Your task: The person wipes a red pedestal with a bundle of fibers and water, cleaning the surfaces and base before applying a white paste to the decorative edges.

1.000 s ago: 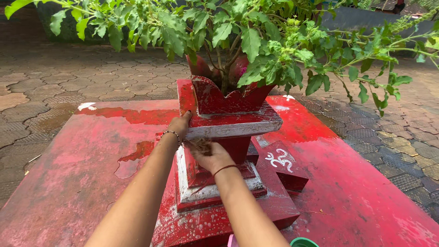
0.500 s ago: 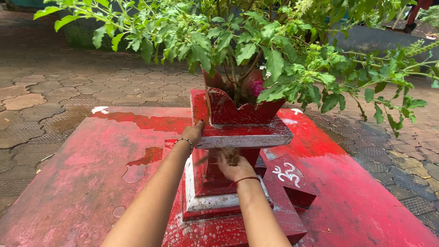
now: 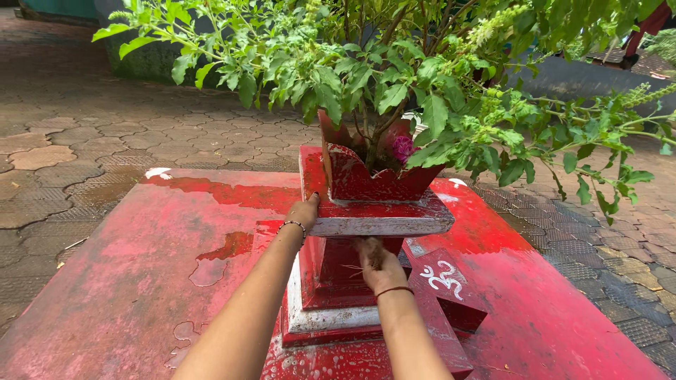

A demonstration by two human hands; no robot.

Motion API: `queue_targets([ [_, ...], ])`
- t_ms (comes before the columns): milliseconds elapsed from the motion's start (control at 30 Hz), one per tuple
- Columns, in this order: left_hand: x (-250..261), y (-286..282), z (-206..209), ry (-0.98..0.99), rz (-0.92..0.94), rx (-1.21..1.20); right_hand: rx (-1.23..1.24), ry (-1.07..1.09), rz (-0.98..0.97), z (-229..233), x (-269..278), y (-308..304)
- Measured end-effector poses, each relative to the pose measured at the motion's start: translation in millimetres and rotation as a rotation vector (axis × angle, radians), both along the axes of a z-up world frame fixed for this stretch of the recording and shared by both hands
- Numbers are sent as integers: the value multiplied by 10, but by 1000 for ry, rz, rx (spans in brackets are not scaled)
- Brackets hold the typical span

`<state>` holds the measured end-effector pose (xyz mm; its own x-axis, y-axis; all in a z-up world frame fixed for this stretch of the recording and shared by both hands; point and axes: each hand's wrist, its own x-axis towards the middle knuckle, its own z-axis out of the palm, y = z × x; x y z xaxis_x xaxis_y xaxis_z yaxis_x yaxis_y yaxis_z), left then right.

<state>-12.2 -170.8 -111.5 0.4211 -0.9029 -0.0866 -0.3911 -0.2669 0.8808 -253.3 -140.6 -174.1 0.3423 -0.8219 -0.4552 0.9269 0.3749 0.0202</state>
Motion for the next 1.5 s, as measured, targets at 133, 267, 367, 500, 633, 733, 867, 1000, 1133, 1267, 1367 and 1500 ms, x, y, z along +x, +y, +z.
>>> queue_targets([
  [133, 14, -114, -58, 2, -31, -15, -27, 47, 181, -32, 495, 100],
  [267, 4, -83, -124, 68, 7, -15, 141, -208, 59, -185, 10, -185],
  [367, -6, -60, -108, -1, 34, -32, -91, 17, -45, -219, -98, -343],
  [500, -13, -118, -142, 7, 1, -47, -88, 75, 176, -291, 436, -90],
  [633, 13, -175, -142, 32, 23, -79, 30, -167, 222, -267, 257, -249],
  [733, 27, -114, -181, -1, 24, -91, -40, -92, 76, -398, 41, -374],
  [867, 35, -166, -179, 19, -14, -85, -178, 269, 17, -458, 521, -185],
  [1000, 40, -151, -156, 13, -12, -53, -64, -35, 191, -326, 480, -220],
  [1133, 2, -88, -132, 13, 13, -51, -261, 57, -401, -389, -741, -579],
  [1267, -11, -45, -38, -37, 37, -30, -150, 567, -688, -36, -784, -436],
  [1367, -49, 78, 75, 15, 15, -33, -320, 880, -572, -89, -295, -125],
  [1500, -267, 356, 389, -53, 180, 15, -419, 1148, -513, -334, 159, 326],
])
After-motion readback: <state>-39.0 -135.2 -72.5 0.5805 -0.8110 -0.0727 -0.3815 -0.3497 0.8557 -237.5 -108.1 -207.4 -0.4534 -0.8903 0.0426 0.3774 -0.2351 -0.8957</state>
